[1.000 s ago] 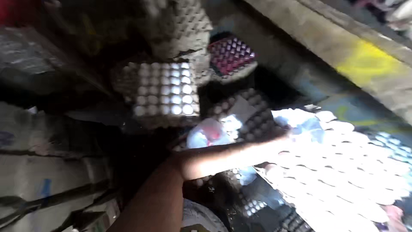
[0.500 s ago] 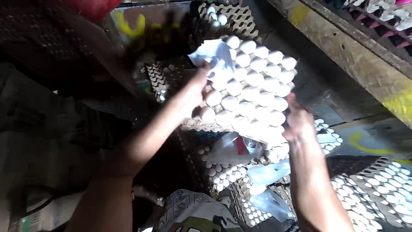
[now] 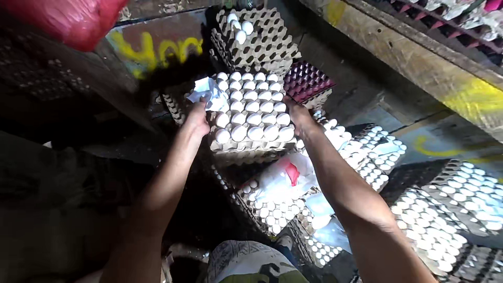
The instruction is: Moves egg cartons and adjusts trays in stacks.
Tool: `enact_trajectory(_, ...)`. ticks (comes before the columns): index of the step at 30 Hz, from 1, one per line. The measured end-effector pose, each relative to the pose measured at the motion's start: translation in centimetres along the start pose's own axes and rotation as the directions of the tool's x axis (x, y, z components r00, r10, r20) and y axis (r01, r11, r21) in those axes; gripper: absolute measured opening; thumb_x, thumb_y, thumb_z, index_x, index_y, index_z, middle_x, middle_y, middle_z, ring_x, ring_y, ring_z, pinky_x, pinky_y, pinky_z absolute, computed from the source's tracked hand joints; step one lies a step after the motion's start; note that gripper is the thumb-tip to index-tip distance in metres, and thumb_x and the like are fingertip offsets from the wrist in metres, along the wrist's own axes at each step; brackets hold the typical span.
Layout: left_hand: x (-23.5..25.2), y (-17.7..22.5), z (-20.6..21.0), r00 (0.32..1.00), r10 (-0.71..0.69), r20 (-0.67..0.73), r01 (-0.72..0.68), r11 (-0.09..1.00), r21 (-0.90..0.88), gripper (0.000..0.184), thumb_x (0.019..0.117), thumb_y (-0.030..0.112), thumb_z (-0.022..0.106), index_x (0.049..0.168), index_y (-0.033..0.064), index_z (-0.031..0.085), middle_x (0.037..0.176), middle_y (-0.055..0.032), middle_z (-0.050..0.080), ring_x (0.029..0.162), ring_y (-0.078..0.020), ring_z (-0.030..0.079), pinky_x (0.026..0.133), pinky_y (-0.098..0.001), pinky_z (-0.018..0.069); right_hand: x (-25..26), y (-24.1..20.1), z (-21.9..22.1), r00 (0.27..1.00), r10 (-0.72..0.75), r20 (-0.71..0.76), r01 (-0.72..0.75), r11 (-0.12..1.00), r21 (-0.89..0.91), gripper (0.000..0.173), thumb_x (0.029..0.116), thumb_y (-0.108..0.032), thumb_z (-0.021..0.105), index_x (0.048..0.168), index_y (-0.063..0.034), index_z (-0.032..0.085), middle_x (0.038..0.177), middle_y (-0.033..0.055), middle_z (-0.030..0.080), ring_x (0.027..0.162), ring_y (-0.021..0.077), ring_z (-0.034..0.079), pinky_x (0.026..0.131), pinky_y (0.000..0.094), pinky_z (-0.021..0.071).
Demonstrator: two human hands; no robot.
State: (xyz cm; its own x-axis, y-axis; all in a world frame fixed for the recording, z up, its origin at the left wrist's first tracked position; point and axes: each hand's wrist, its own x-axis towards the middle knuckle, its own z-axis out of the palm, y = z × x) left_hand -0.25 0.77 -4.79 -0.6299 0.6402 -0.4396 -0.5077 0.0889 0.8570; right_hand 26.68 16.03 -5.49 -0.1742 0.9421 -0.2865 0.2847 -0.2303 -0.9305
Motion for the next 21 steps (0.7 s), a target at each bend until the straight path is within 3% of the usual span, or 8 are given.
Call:
enact_trajectory(3, 0.7, -1.0, -1.3, 0.998, 0.047, 0.046, -0.045, 0.998, -0.048, 0.048, 0.1061, 0.038, 0.054, 0.147, 0.0159, 0.045, 0.15, -0.0076, 0.051, 0.136, -0.0237, 0.051, 0.104, -0.0501, 0.0496, 0.5, 0.8, -0.1, 0.999, 0.017, 0.043, -0.019, 0.998, 0.055, 0.072, 0.0942, -0.074, 0.05, 0.129, -0.0136, 0.067, 0.12, 0.0096, 0.071, 0.112, 0.0237, 0.068, 0.094, 0.0524, 0.0573)
enact_trajectory(8, -0.6, -1.1, -1.4, 0.991, 0.061, 0.117, -0.057, 0.998, -0.032, 0.043, 0.1036, 0.033, 0.059, 0.141, 0.013, 0.052, 0.132, -0.0061, 0.062, 0.119, -0.0192, 0.062, 0.096, -0.0427, 0.0549, 0.5, 1.4, -0.4, 0.993, 0.078, 0.091, -0.092, 0.982, 0.167, 0.081, 0.0908, -0.079, 0.05, 0.133, -0.0107, 0.063, 0.119, 0.0127, 0.071, 0.109, 0.026, 0.07, 0.09, 0.0525, 0.0598)
enact_trajectory(10, -1.0, -1.1, -1.2, 0.99, 0.063, 0.125, -0.064, 0.998, 0.0, 0.04, 0.104, 0.033, 0.057, 0.138, 0.0137, 0.053, 0.127, -0.0049, 0.063, 0.114, -0.0178, 0.062, 0.093, -0.0418, 0.0547, -0.6, 1.4, -1.1, 0.998, 0.043, 0.051, -0.049, 0.991, 0.122, 0.082, 0.0946, -0.078, 0.044, 0.138, -0.0096, 0.059, 0.132, 0.0147, 0.065, 0.121, 0.0272, 0.064, 0.099, 0.0552, 0.0545)
enact_trajectory(13, -1.6, -0.9, -1.7, 0.983, 0.075, 0.17, -0.08, 0.996, 0.024, 0.041, 0.107, 0.035, 0.051, 0.144, 0.0162, 0.049, 0.136, -0.003, 0.061, 0.121, -0.0167, 0.061, 0.098, -0.0424, 0.0533, -3.4, 1.4, -4.0, 0.997, -0.072, -0.006, 0.072, 0.995, 0.062, 0.076, 0.0983, -0.072, 0.044, 0.143, -0.0122, 0.056, 0.138, 0.0132, 0.062, 0.129, 0.0267, 0.058, 0.105, 0.056, 0.0488)
enact_trajectory(16, -2.7, -0.9, -2.7, 0.983, 0.099, 0.155, -0.105, 0.994, 0.031, 0.034, 0.1071, 0.038, 0.049, 0.135, 0.0183, 0.051, 0.117, -0.0014, 0.066, 0.101, -0.0143, 0.065, 0.084, -0.037, 0.0567, -6.3, 3.3, -10.8, 0.987, -0.157, 0.033, 0.153, 0.983, 0.099, 0.061, 0.101, -0.058, 0.054, 0.142, -0.0128, 0.056, 0.127, 0.0095, 0.069, 0.116, 0.0233, 0.067, 0.096, 0.0468, 0.0565)
enact_trajectory(18, -3.7, -1.0, -4.0, 0.987, 0.133, 0.093, -0.136, 0.99, 0.023, 0.04, 0.1053, 0.044, 0.05, 0.135, 0.017, 0.052, 0.112, -0.0056, 0.069, 0.092, -0.0191, 0.068, 0.078, -0.04, 0.0588, -7.7, 6.0, -17.1, 0.984, -0.169, 0.048, 0.162, 0.978, 0.133, 0.045, 0.1031, -0.045, 0.058, 0.135, -0.0142, 0.06, 0.12, 0.0069, 0.072, 0.11, 0.0215, 0.07, 0.091, 0.0437, 0.0588)
enact_trajectory(20, -5.1, -1.1, -4.8, 0.978, 0.207, 0.032, -0.206, 0.978, -0.019, 0.052, 0.1048, 0.045, 0.05, 0.143, 0.0111, 0.045, 0.12, -0.0136, 0.067, 0.1, -0.0266, 0.07, 0.086, -0.0454, 0.0603, -9.4, 9.9, -24.2, 0.99, -0.132, -0.042, 0.137, 0.977, 0.165, 0.037, 0.1053, -0.038, 0.056, 0.132, -0.0128, 0.063, 0.113, 0.0066, 0.074, 0.103, 0.0211, 0.072, 0.087, 0.0414, 0.0606)
enact_trajectory(21, -5.8, -1.0, -4.6, 0.962, 0.272, 0.008, -0.272, 0.962, -0.018, 0.052, 0.1069, 0.045, 0.045, 0.144, 0.0093, 0.044, 0.119, -0.0133, 0.066, 0.099, -0.0251, 0.069, 0.086, -0.044, 0.0594, -10.4, 12.3, -27.9, 0.988, -0.103, -0.119, 0.126, 0.972, 0.201, 0.036, 0.1065, -0.036, 0.054, 0.131, -0.0117, 0.063, 0.112, 0.0071, 0.075, 0.1, 0.0216, 0.073, 0.085, 0.0411, 0.0615)
